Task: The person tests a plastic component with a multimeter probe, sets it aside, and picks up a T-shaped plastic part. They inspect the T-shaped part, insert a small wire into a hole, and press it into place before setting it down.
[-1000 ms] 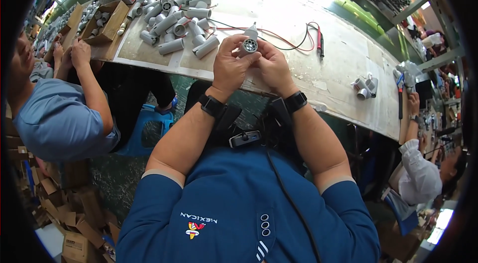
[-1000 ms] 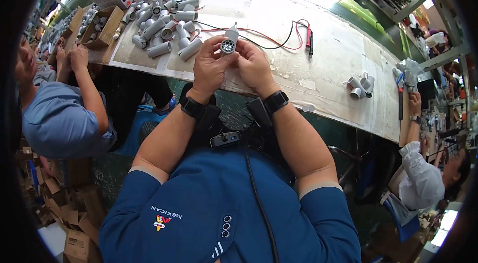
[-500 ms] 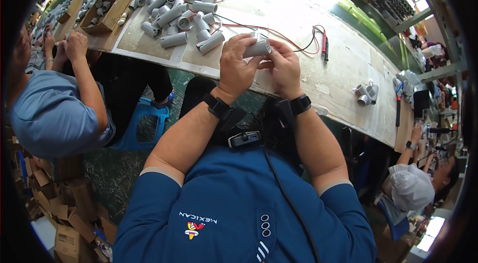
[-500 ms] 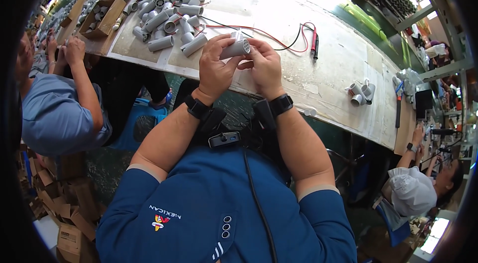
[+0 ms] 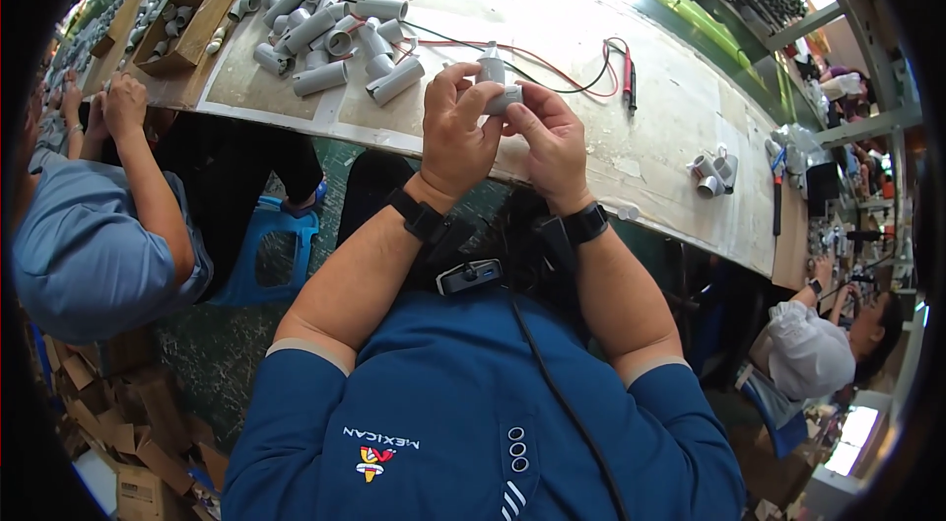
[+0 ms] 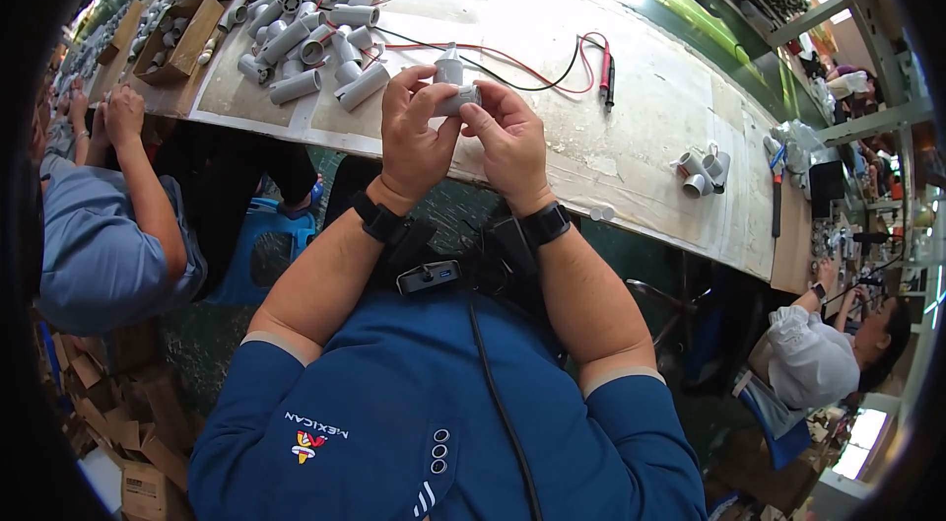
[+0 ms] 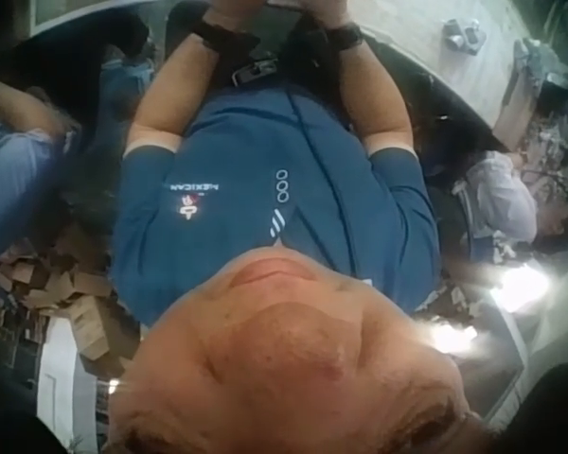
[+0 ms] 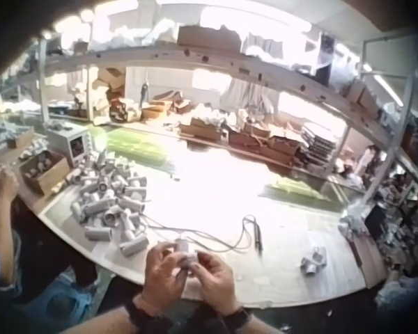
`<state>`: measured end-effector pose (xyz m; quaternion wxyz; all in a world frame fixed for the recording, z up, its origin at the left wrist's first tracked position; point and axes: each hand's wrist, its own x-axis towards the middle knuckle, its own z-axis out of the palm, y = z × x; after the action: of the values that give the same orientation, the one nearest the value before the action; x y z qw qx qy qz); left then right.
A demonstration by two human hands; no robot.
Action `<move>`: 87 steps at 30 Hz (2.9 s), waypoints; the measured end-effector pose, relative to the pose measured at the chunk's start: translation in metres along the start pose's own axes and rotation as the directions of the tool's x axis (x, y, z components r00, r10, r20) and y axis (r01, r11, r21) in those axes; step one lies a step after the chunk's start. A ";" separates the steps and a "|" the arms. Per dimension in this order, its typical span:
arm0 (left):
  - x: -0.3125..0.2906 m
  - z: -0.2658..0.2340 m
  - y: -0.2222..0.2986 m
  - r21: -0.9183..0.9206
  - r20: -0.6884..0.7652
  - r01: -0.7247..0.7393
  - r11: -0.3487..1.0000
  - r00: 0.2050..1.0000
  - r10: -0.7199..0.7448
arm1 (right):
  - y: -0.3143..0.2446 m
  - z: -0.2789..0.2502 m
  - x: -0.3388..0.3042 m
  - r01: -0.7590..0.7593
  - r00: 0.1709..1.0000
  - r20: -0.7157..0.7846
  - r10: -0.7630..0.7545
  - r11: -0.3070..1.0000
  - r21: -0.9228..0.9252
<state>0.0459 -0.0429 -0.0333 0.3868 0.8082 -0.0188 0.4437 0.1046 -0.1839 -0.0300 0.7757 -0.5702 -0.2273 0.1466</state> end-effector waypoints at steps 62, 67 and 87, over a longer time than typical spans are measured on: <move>0.012 -0.015 -0.019 -0.461 0.465 0.581 0.671 0.802 -0.375 | -0.005 -0.004 -0.008 0.248 0.968 -0.013 -0.249 0.967 -0.058; 0.012 -0.009 -0.017 -0.566 0.378 0.462 0.683 0.882 -0.283 | -0.004 -0.018 -0.002 -0.011 0.995 0.104 -0.011 0.978 0.209; 0.009 -0.022 -0.012 -0.246 0.422 0.371 0.896 0.873 -0.245 | -0.008 -0.021 -0.008 -0.085 0.987 0.141 0.078 0.996 0.041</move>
<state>0.0406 -0.0172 -0.0271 0.5678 0.7975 -0.0342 0.2011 0.1082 -0.2071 -0.0291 0.7644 -0.5491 -0.2540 0.2229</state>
